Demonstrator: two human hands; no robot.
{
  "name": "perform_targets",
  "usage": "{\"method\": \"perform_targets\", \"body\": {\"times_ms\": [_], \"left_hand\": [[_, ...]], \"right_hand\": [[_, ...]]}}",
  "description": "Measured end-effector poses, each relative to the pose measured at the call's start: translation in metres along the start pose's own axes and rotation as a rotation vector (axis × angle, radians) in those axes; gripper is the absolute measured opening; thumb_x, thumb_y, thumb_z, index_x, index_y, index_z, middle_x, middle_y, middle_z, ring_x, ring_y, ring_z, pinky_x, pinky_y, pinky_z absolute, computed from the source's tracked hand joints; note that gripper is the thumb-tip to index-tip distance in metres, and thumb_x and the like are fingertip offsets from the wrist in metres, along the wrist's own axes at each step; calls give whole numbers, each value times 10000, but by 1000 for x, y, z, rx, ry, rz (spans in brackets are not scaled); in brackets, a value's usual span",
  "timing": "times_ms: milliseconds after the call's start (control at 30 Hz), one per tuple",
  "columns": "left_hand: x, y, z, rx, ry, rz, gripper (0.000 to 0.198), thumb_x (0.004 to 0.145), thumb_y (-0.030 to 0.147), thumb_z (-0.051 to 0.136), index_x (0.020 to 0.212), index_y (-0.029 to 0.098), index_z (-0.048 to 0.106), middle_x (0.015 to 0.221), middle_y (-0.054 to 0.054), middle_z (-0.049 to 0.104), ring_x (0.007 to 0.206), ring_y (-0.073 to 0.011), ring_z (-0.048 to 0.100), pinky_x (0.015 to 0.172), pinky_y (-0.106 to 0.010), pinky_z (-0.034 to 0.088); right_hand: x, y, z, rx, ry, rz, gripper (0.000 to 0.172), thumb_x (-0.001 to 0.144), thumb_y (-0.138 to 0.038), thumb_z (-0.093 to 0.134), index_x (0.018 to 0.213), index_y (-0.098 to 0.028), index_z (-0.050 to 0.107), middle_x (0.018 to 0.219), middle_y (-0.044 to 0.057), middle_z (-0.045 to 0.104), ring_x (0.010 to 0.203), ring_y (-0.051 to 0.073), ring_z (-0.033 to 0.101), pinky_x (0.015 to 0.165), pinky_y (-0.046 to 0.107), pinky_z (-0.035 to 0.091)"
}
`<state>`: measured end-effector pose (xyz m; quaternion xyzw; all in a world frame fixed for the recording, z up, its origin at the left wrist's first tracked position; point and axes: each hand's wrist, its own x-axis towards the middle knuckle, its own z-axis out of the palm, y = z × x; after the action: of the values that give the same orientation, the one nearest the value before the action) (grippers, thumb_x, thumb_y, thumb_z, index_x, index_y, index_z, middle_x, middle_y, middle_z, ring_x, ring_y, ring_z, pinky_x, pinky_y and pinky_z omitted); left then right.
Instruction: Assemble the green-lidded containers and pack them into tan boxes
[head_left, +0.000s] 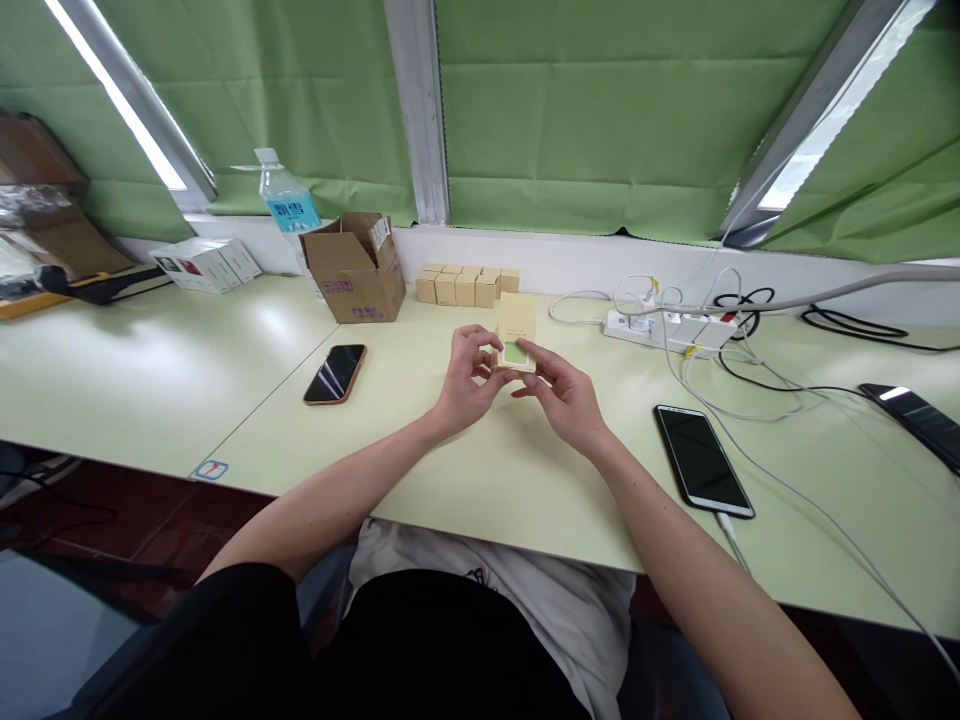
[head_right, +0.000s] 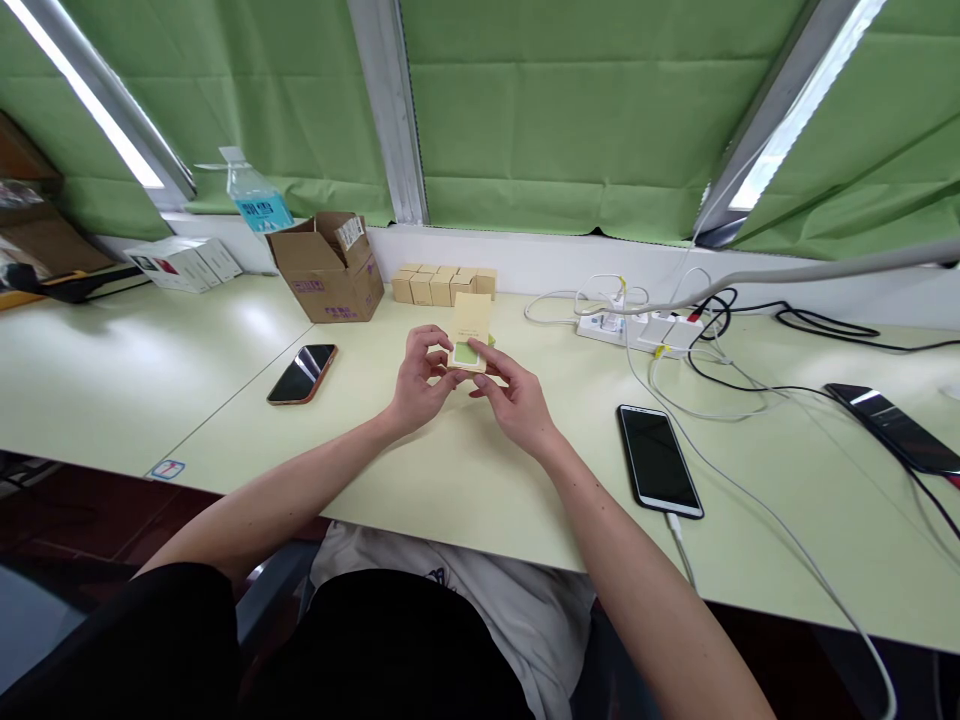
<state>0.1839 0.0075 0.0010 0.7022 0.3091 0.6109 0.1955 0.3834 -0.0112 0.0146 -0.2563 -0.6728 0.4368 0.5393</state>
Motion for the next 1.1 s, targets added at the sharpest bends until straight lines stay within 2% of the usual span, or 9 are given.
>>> {"method": "perform_targets", "body": {"times_ms": [233, 367, 533, 667, 733, 800, 900, 1000, 1100], "left_hand": [[-3, -3, 1, 1, -22, 10, 353, 1023, 460, 802, 1219, 290, 563, 1331, -31, 462, 730, -24, 602, 675, -252, 572], [-4, -1, -1, -61, -78, -68, 446, 1010, 544, 801, 1271, 314, 522, 1402, -53, 454, 935, -113, 710, 751, -288, 608], [0, 0, -1, -122, -20, -185, 624, 1002, 678, 752, 1417, 353, 417, 1512, -119, 487, 1241, -249, 694, 929, -399, 651], [9, -7, -8, -30, -20, -288, 809, 908, 632, 869, 1454, 339, 349, 1367, -112, 607, 1200, -259, 705, 936, -408, 633], [19, -11, -22, -14, -90, -337, 839, 858, 561, 920, 1432, 311, 361, 1248, -85, 649, 1088, -230, 719, 878, -366, 626], [31, -12, -43, -50, -248, -355, 875, 782, 485, 972, 1413, 291, 398, 1159, -59, 674, 980, -204, 725, 803, -318, 616], [48, -9, -75, -90, -465, -379, 896, 726, 392, 982, 1432, 287, 441, 1154, -58, 722, 885, -192, 755, 748, -295, 616], [55, -4, -90, -112, -581, -398, 872, 692, 360, 974, 1426, 289, 509, 1217, -84, 756, 868, -217, 793, 722, -317, 634], [53, -5, -84, -187, -735, -435, 827, 702, 306, 942, 1425, 305, 541, 1253, -101, 774, 944, -253, 816, 737, -347, 657]], "right_hand": [[0, 5, 0, -19, 55, 18, 483, 1003, -546, 797, 1454, -371, 804, 1498, 22, 782, 1160, 272, 794, 922, 512, 784], [0, 10, -3, -79, 51, -8, 439, 1040, -425, 745, 1474, -379, 793, 1517, 28, 764, 1188, 272, 780, 940, 500, 774], [-4, 16, -6, -470, -49, -188, 539, 1087, -244, 609, 1587, -427, 694, 1735, 84, 522, 1470, 338, 635, 1149, 603, 667], [-13, 17, -1, -753, -223, -180, 661, 1025, -187, 695, 1634, -435, 634, 1831, 117, 307, 1652, 434, 425, 1183, 678, 617], [-16, 15, 2, -779, -296, -163, 546, 1012, -209, 720, 1524, -399, 732, 1823, 125, 323, 1619, 446, 461, 1119, 662, 657], [-16, 13, 3, -737, -294, -169, 344, 1040, -255, 687, 1347, -347, 811, 1764, 127, 437, 1510, 406, 583, 1095, 636, 667], [-8, 16, 1, -619, -135, -158, 222, 1073, -295, 610, 1216, -301, 778, 1561, 129, 652, 1334, 328, 701, 1040, 551, 679], [9, 29, -3, -576, 98, -16, 313, 1020, -299, 623, 1326, -274, 684, 1380, 139, 734, 1153, 298, 727, 925, 492, 682], [31, 47, -9, -611, 211, 218, 613, 941, -292, 675, 1536, -227, 544, 1462, 182, 680, 1117, 301, 728, 1018, 557, 643]]}}
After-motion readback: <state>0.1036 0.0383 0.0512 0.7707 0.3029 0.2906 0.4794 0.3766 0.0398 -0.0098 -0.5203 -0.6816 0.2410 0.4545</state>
